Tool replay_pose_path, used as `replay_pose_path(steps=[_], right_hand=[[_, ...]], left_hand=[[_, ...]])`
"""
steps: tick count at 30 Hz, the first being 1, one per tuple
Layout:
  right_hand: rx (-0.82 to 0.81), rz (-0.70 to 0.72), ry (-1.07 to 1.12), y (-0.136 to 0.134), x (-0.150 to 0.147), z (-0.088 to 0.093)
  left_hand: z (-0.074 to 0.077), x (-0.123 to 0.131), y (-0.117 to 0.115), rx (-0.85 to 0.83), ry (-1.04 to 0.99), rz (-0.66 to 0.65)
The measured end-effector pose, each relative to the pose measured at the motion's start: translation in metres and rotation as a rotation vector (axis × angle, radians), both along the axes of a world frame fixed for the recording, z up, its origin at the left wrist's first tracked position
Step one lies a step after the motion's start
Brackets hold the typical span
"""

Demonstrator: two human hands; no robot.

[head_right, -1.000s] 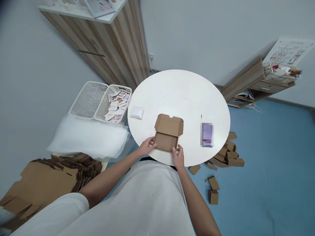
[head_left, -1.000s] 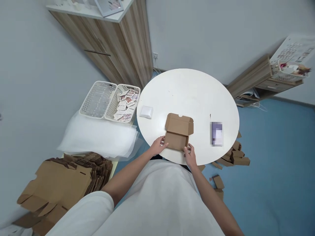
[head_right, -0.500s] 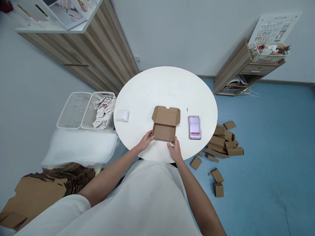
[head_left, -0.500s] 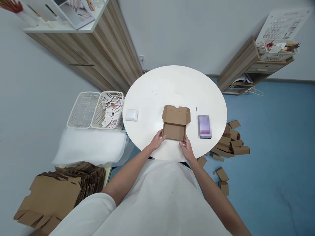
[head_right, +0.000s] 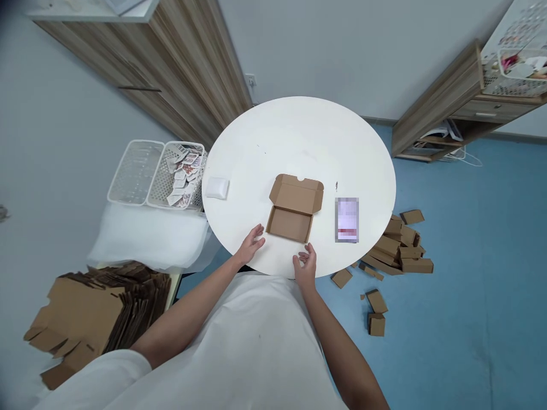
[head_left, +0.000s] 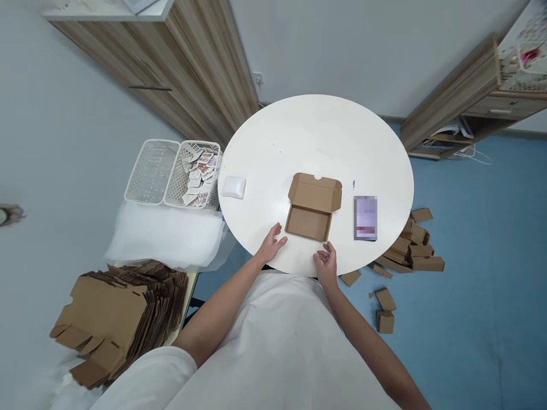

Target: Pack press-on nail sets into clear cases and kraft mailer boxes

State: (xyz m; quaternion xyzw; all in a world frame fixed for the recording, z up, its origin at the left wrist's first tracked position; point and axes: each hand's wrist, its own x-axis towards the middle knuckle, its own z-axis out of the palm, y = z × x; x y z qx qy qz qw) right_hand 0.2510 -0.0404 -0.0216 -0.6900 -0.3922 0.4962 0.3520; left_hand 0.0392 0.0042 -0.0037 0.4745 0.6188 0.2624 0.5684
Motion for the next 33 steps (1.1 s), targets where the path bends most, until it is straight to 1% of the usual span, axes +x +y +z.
replay_pose_path(steps=[2, 4, 6, 9, 11, 14, 16, 17, 19, 22, 24, 27, 30, 33], right_hand=[[-0.064, 0.005, 0.039, -0.006, -0.008, 0.002], [-0.116, 0.045, 0.082, -0.008, -0.020, 0.006], [-0.135, 0.103, 0.116, -0.007, -0.036, 0.012], [-0.133, 0.222, 0.132, 0.002, -0.067, 0.023], [-0.135, 0.312, 0.124, 0.014, -0.091, 0.030], [-0.164, 0.415, 0.087, 0.038, -0.132, 0.033], [-0.167, 0.442, 0.040, 0.059, -0.161, 0.032], [-0.155, 0.443, 0.011, 0.070, -0.175, 0.030], [-0.145, 0.403, -0.036, 0.094, -0.201, 0.028], [-0.218, 0.298, -0.020, 0.131, -0.229, 0.030], [-0.268, 0.250, 0.025, 0.154, -0.241, 0.035], [-0.376, 0.257, 0.038, 0.182, -0.249, 0.042], [-0.480, 0.333, -0.001, 0.202, -0.255, 0.046], [-0.507, 0.348, -0.053, 0.215, -0.261, 0.042]], left_hand=[[0.000, -0.011, -0.002, -0.008, -0.007, 0.049], [0.001, -0.023, -0.002, -0.020, -0.008, 0.104], [0.001, -0.037, -0.001, -0.047, 0.000, 0.142], [0.003, -0.058, 0.002, -0.076, 0.044, 0.174], [0.005, -0.075, 0.006, -0.064, 0.120, 0.222], [0.009, -0.104, 0.017, 0.000, 0.275, 0.337], [0.012, -0.125, 0.029, 0.056, 0.336, 0.407], [0.014, -0.135, 0.037, 0.077, 0.333, 0.418], [0.017, -0.152, 0.053, 0.060, 0.315, 0.431], [0.019, -0.168, 0.079, -0.014, 0.319, 0.393], [0.020, -0.173, 0.095, -0.045, 0.365, 0.326], [0.019, -0.177, 0.113, -0.077, 0.403, 0.243], [0.015, -0.179, 0.125, -0.088, 0.420, 0.239], [0.010, -0.180, 0.133, -0.051, 0.469, 0.284]])
